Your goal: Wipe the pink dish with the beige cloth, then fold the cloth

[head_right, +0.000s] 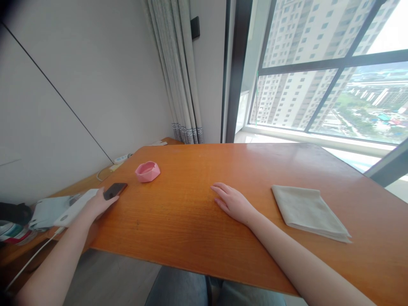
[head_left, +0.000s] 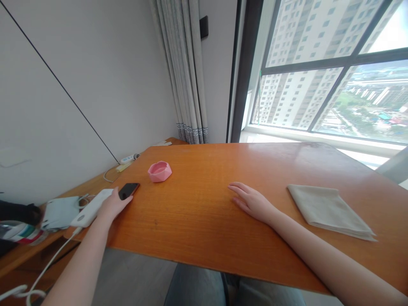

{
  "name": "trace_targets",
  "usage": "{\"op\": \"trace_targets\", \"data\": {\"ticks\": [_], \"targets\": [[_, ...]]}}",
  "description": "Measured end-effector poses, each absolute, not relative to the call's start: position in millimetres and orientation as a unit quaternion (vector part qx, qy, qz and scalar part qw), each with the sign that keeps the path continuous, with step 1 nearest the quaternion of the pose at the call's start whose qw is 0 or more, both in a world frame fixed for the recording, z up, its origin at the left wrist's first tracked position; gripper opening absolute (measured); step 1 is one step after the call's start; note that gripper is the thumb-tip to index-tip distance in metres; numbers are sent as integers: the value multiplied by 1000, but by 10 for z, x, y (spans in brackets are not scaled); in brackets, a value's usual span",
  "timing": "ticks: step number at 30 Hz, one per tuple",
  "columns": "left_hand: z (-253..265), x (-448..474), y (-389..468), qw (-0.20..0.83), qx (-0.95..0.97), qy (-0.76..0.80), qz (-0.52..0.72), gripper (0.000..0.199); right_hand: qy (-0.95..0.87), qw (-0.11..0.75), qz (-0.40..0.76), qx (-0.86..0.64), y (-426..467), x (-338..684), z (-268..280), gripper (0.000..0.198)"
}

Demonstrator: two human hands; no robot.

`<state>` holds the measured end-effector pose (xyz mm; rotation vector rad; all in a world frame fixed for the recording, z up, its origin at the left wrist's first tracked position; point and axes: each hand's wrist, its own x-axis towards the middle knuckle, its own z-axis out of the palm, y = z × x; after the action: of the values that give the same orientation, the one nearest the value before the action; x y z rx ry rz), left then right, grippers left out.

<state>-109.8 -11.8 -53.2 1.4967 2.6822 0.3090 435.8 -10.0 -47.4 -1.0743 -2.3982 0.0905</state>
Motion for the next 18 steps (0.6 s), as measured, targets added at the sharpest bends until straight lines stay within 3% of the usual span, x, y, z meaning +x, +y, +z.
{"op": "trace_targets", "data": {"ticks": [8, 10, 13, 18], "targets": [[-358, -902, -149, 44, 482, 869, 98, 104, -879, 214, -33, -424, -43, 4426, -363, 31], [-356, -665, -158, -34, 524, 840, 135, 91, -849, 179, -68, -493, -9, 4518, -286, 28], [-390, -101, -191, -108, 647, 718, 233, 52, -745, 90, -99, -654, 46, 4787, -230, 26], [-384, 1016, -303, 116, 797, 534, 255, 27, -616, -37, 50, -785, 177, 5328, -419, 33]]}}
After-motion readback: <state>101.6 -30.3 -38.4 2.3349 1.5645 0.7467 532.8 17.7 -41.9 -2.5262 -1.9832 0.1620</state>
